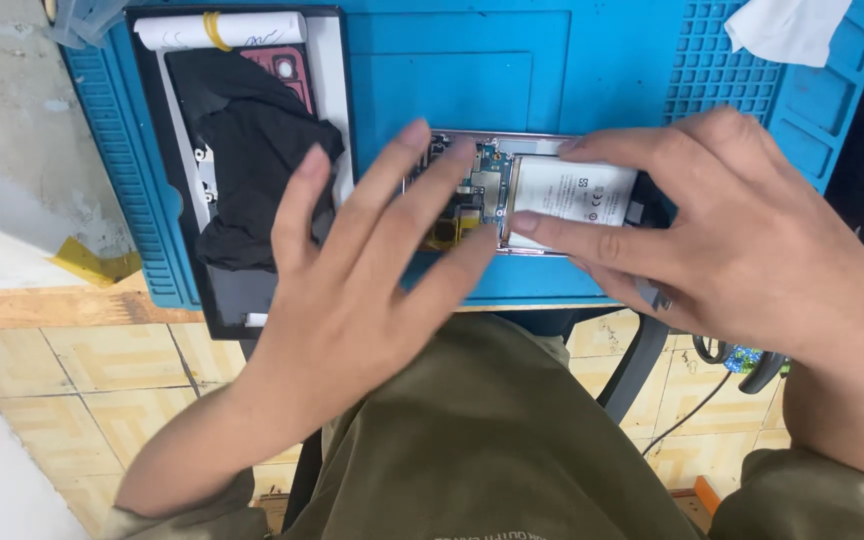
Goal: The person handles a disassembled Samsung smartphone, aligns and presses the battery into place, then rotates the device to check internal connections. They power on the phone to confirm the screen displays the Samsung logo, then remove the battery again and place a black protective sheet over the motherboard area.
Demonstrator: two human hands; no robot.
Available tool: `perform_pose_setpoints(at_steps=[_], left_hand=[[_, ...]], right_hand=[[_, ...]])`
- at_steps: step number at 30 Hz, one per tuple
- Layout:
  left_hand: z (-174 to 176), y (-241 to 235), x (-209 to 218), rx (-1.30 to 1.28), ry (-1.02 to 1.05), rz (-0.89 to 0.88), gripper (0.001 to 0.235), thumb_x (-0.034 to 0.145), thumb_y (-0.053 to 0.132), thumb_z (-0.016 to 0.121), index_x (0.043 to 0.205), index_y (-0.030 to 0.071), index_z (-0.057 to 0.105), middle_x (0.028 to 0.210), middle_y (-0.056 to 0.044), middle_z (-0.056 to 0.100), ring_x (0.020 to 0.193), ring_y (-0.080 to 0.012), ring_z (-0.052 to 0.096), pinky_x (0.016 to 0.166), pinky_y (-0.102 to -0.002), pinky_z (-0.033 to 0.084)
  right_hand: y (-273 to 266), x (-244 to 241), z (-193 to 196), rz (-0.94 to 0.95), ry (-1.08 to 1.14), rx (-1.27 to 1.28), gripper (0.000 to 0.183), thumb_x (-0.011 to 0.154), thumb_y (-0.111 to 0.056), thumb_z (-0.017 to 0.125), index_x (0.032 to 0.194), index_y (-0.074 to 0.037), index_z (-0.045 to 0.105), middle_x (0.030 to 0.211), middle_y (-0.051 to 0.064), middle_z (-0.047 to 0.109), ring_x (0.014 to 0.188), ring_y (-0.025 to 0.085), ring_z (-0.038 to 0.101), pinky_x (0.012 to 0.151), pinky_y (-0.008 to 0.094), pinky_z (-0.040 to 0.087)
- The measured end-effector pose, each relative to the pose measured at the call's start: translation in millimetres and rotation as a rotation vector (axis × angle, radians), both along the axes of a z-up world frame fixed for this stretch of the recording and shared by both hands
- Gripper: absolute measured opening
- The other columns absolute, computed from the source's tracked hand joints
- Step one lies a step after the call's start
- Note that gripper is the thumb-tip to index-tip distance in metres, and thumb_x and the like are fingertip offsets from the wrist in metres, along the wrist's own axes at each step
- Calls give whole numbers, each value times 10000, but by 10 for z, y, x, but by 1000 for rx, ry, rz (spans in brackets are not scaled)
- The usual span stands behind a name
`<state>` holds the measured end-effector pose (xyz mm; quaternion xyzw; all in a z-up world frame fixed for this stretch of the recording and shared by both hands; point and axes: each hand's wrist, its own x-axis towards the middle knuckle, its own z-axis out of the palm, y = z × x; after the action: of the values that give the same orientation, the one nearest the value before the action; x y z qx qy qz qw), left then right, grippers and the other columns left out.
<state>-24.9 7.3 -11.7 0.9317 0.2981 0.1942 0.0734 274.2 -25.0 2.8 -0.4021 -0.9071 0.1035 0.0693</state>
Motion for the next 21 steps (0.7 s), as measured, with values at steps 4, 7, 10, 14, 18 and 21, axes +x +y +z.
perform_pose_setpoints(at_steps=[4, 7, 10, 14, 18, 21], left_hand=[[4, -242, -16, 113, -7, 95, 93, 1216, 239, 732, 1153, 232, 800, 1400, -57, 803, 1332, -272, 737, 1209, -462, 331], [-106, -358, -56, 171, 8, 119, 80, 1211, 306, 797, 1219, 251, 856, 1412, 16, 776, 1336, -188, 692, 1215, -431, 332], [-144, -357, -86, 229, 65, 107, 115, 1255, 341, 809, 1293, 266, 888, 1485, 47, 735, 1393, -165, 641, 1288, -418, 276], [-146, -313, -87, 238, 128, 105, 219, 1288, 341, 688, 1426, 285, 849, 1530, 47, 712, 1434, -166, 611, 1297, -445, 260], [-133, -289, -34, 248, 146, 129, 243, 1300, 365, 645, 1455, 286, 815, 1526, 77, 728, 1436, -140, 605, 1306, -440, 241], [-135, -262, -17, 253, 152, 132, 280, 1301, 340, 594, 1460, 295, 821, 1520, 82, 735, 1430, -128, 599, 1299, -427, 247]], right_hand=[[25, -23, 52, 25, -118, 34, 629, 1165, -19, 561, 1630, -438, 617, 1466, 131, 662, 965, 343, 546, 803, 455, 506], [19, -59, 62, 49, -245, 98, 547, 1156, -313, 708, 1636, -546, 584, 1497, 100, 677, 1018, 347, 615, 774, 459, 522], [23, -102, 55, 34, -325, 165, 657, 1114, -693, 787, 1553, -213, 695, 1467, 88, 707, 1024, 300, 658, 813, 409, 555], [-1, -98, 17, 19, -292, 145, 594, 1076, -600, 863, 1549, -286, 687, 1453, 95, 723, 1057, 311, 688, 827, 412, 571], [23, -118, 25, 18, -199, 133, 521, 1114, -554, 913, 1495, -226, 779, 1464, 120, 712, 1131, 334, 672, 855, 432, 562], [11, -136, -3, 5, -187, 157, 485, 1174, -532, 936, 1463, -178, 773, 1460, 113, 723, 1135, 330, 682, 854, 425, 562]])
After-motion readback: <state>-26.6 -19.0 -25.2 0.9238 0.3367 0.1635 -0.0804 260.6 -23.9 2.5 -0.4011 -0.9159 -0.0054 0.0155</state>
